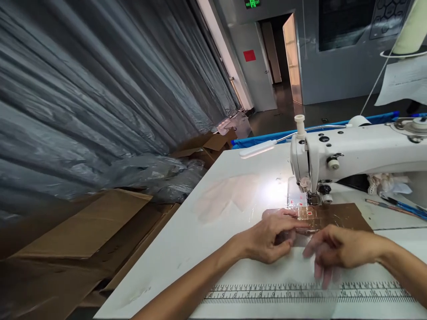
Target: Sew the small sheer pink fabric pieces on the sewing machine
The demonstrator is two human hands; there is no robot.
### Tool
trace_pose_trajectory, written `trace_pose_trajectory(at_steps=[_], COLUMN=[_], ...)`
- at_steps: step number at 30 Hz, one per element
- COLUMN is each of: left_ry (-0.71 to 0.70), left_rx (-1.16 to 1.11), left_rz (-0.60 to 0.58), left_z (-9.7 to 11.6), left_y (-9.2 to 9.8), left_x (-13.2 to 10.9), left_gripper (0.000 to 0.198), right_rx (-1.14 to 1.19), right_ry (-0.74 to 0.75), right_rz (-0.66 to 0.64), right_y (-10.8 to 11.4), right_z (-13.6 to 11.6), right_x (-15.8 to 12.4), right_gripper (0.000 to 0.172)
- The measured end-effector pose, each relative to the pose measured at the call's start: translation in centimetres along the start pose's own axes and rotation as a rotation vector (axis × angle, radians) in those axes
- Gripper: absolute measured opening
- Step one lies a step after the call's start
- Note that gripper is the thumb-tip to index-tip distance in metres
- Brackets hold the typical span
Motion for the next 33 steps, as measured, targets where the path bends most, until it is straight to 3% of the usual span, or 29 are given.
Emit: trace_pose_trajectory(at_steps=[2,5,8,10,14,16,18,21,24,27,31,33], left_ry=[0.064,0.228,0.346,0.349,0.156,0.005,-0.094,-0.086,-0.037,-0.036,-0.044,-0.045], left_rx=[-0.007,0.053,0.232,0.394,0.581,0.538,0.483,0.457,0.447,0.452,0.496,0.494], left_rz=[0.085,0.187,0.252,0.300,0.408,0.338,0.196,0.033,-0.001,0.019,0.031,0.033], left_z=[-0.7,-2.0,-2.9,-3.0,-1.6,-0.8,-0.2,0.0,-0.3,-0.3,-0.2,-0.1], left_y=[0.4,0.5,0.1,0.1,0.4,0.0,-0.8,-1.6,-1.8,-1.6,-1.8,-1.9], left_x=[-0.6,-1.5,-2.2,-2.4,-2.0,-1.6,-1.2,-1.1,-1.4,-1.6,-1.4,-1.3], left_gripper=[0.045,0.037,0.034,0.033,0.023,0.024,0.030,0.042,0.042,0.041,0.040,0.039], right_rx=[-0.040,-0.127,-0.309,-0.427,-0.407,-0.339,-0.372,-0.670,-0.903,-0.931,-0.928,-0.907], right_ry=[-0.017,-0.030,-0.036,-0.024,0.015,0.049,0.034,-0.161,-0.332,-0.364,-0.363,-0.329], right_rz=[0.159,0.495,0.796,0.889,0.827,0.754,0.735,0.793,0.792,0.778,0.847,0.901], right_y=[2.4,5.6,7.5,8.0,8.4,8.2,7.7,7.0,6.5,6.6,6.7,6.4], right_z=[-0.2,-1.2,-2.2,-2.4,-1.5,-1.4,-1.9,-3.1,-4.0,-4.2,-3.6,-3.2], right_x=[-0.8,-1.3,-1.5,-1.5,-1.2,-1.2,-1.4,-2.2,-2.8,-3.2,-3.4,-3.6], right_gripper=[0.042,0.035,0.027,0.022,0.016,0.019,0.019,0.012,0.002,0.014,0.004,0.007])
Point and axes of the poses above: each hand's wrist, its own x-axis towards the middle knuckle, its own y-axis out of the back of the hand, z = x × y, the point moved 5 cm from there along x, towards the middle knuckle, and after that the axes turned 8 degrees about -z, right-handed, at the moved point
